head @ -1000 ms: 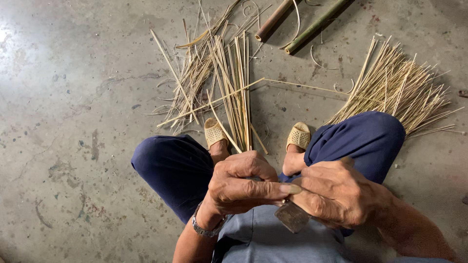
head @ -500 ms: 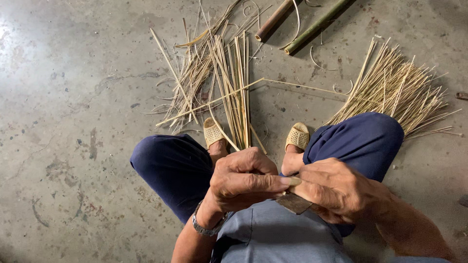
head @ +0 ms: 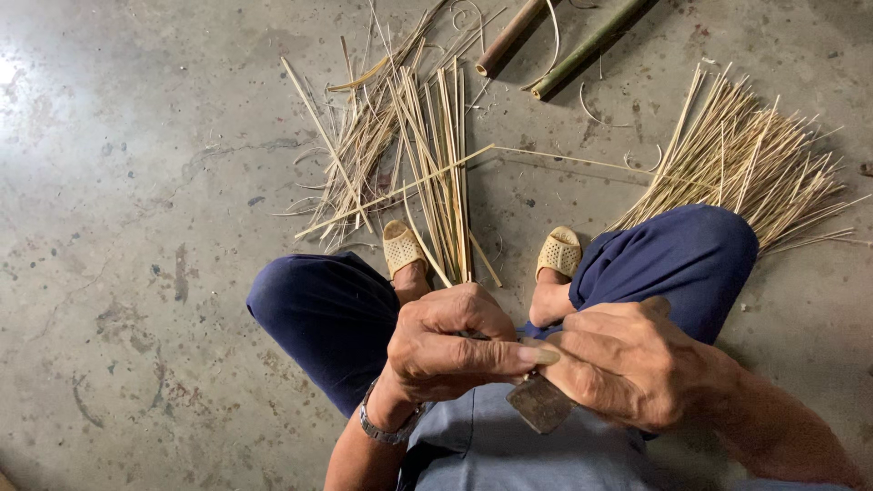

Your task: The person sits on the floor and uses a knife to split long bamboo strips into thinner strands. They repeatedly hold the bamboo, split it with the knife, and place the finished strands into a pile on the floor.

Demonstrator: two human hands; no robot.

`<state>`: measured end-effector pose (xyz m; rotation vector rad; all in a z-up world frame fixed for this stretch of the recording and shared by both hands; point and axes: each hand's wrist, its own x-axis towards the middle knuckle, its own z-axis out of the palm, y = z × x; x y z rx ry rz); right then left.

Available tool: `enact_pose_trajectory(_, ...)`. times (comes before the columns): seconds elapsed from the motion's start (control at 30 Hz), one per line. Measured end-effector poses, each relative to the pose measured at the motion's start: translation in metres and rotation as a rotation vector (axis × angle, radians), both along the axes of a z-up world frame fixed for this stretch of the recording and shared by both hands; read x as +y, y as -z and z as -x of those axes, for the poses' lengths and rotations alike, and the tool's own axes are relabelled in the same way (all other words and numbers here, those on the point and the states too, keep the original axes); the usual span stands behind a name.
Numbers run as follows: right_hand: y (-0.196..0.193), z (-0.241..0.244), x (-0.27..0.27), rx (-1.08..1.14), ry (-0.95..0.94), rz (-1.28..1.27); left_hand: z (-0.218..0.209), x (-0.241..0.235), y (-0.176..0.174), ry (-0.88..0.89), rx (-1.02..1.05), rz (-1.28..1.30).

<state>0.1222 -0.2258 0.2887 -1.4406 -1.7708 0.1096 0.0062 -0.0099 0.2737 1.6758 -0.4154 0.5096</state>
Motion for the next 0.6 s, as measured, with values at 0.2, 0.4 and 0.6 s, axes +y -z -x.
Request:
enact_pose_trajectory(0.2,-0.0003,0.0007,-0.0017,-0.013,-0.023,-0.035,0.0017,0.0015,-0.0024,0.020,-0.004,0.000)
enact_pose_trajectory(0.4,-0.0003,-0.0026,0.0013,-0.027,-0.077,-0.043,-0.0017,0.0025,-0.0034,0.033,-0.033,-0.006)
enact_pose_trajectory(0.6,0.0016,-0.0007,-0.0030,0.006,-0.028,0.015,-0.0016,0.0002,-0.0054,0.000,-0.006,-0.035)
